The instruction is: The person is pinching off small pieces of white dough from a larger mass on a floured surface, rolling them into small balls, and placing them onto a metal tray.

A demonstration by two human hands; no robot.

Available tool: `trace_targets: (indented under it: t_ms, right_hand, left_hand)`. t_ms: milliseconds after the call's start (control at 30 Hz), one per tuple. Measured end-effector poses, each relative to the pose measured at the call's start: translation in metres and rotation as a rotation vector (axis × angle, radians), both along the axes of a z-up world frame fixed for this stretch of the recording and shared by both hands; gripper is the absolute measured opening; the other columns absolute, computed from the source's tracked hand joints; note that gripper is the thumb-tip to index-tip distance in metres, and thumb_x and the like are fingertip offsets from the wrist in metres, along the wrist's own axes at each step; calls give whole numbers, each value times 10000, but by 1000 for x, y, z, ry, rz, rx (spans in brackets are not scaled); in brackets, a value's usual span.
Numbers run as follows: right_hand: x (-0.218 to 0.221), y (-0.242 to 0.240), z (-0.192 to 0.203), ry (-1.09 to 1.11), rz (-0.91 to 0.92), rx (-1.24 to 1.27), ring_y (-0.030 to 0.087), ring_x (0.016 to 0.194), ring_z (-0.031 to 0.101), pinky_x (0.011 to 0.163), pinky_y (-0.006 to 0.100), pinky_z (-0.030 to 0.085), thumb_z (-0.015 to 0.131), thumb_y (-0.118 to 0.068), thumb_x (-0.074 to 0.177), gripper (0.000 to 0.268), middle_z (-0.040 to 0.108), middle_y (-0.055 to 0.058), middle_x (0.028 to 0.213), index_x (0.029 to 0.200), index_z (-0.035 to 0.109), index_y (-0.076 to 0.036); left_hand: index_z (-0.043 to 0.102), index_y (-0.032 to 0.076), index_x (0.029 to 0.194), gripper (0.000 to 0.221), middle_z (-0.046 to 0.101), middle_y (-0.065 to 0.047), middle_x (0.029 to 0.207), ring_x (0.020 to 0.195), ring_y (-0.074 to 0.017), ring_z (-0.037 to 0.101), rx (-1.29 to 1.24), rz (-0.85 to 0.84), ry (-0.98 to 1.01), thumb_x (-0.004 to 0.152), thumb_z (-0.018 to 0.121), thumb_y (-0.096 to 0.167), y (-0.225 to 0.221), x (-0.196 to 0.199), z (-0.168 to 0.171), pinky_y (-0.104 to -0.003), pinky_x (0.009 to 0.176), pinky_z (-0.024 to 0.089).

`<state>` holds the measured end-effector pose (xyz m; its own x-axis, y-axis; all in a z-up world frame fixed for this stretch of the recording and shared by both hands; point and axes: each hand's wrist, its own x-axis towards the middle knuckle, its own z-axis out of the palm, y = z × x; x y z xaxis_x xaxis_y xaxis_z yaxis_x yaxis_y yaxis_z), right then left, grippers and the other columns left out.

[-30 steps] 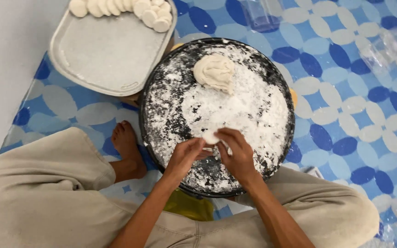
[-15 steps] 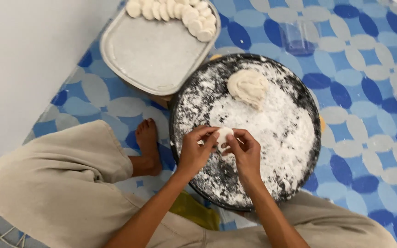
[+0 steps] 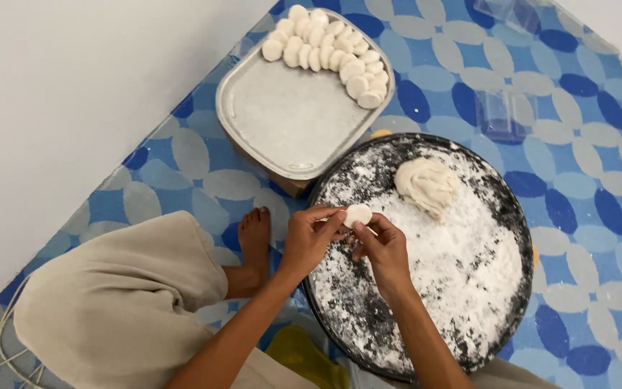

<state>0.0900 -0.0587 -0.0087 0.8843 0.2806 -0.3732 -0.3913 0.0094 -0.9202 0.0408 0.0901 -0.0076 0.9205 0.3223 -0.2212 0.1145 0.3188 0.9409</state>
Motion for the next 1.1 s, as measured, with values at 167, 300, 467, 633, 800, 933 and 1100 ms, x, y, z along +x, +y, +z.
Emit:
trace_targets:
  t_ms: [167, 300, 467, 633, 800, 933, 1100]
  right_hand:
    - [48, 33, 3, -142, 127, -110, 252, 717, 704, 504, 323, 585, 741, -81, 913, 245, 671, 182, 869, 1071, 676, 95]
    - [130, 55, -21, -458, 307, -360, 208, 601, 674, 480, 294, 537, 751, -84, 932, 154, 680, 131, 769, 1029, 687, 17]
    - [236, 110, -66, -511, 213, -566, 235, 655, 713, 549, 329, 594, 792, -83, 892, 245, 705, 158, 812, 1041, 629, 24]
    - [264, 165, -65, -203, 118, -457, 168, 632, 706, 534, 280, 624, 710, -24, 924, 191, 666, 100, 827, 1068, 595, 29]
    - [261, 177, -74, -961, 60, -674, 214, 685, 579, 656, 358, 506, 608, 71, 888, 72, 643, 118, 808, 897, 573, 8]
    - [257, 184, -73, -939, 117, -922, 306, 779, 636, 669, 428, 516, 636, 24, 849, 137, 642, 119, 934, 975, 623, -27]
    - [262, 191, -94, -1038, 344, -1097, 331, 1005, 635, 749, 454, 534, 780, -163, 804, 475, 588, 124, 1155, 1234, 606, -62]
  left_hand:
    - [726, -48, 1125, 246, 715, -254, 973, 952, -401, 727, -27, 105, 35, 998, 672, 156, 23, 9, -26, -472, 704, 679]
    - [714, -12, 1007, 188, 703, -227, 913, 957, -418, 719, 149, 171, 68, 955, 734, 168, 28, 17, -55, -545, 676, 675]
    - [666, 25, 1069, 106, 640, -229, 1136, 1115, -496, 630, 211, -48, -5, 989, 609, 65, -4, 15, -25, -595, 788, 627]
    - [647, 60, 1005, 115, 663, -76, 1088, 893, -246, 670, 379, -331, -15, 913, 604, 7, -22, 12, -16, -372, 757, 541]
    - [676, 31, 1021, 147, 685, -75, 1109, 894, -252, 682, 314, -327, 23, 891, 616, -4, -14, 18, -9, -356, 779, 593]
    - [679, 21, 1001, 133, 687, -100, 1115, 866, -249, 682, 246, -311, 39, 894, 613, -22, -13, 21, -8, -346, 743, 597]
    - [656, 56, 994, 156, 692, -73, 1074, 883, -246, 695, 245, -254, -25, 886, 600, -41, -16, 23, -10, -341, 751, 624]
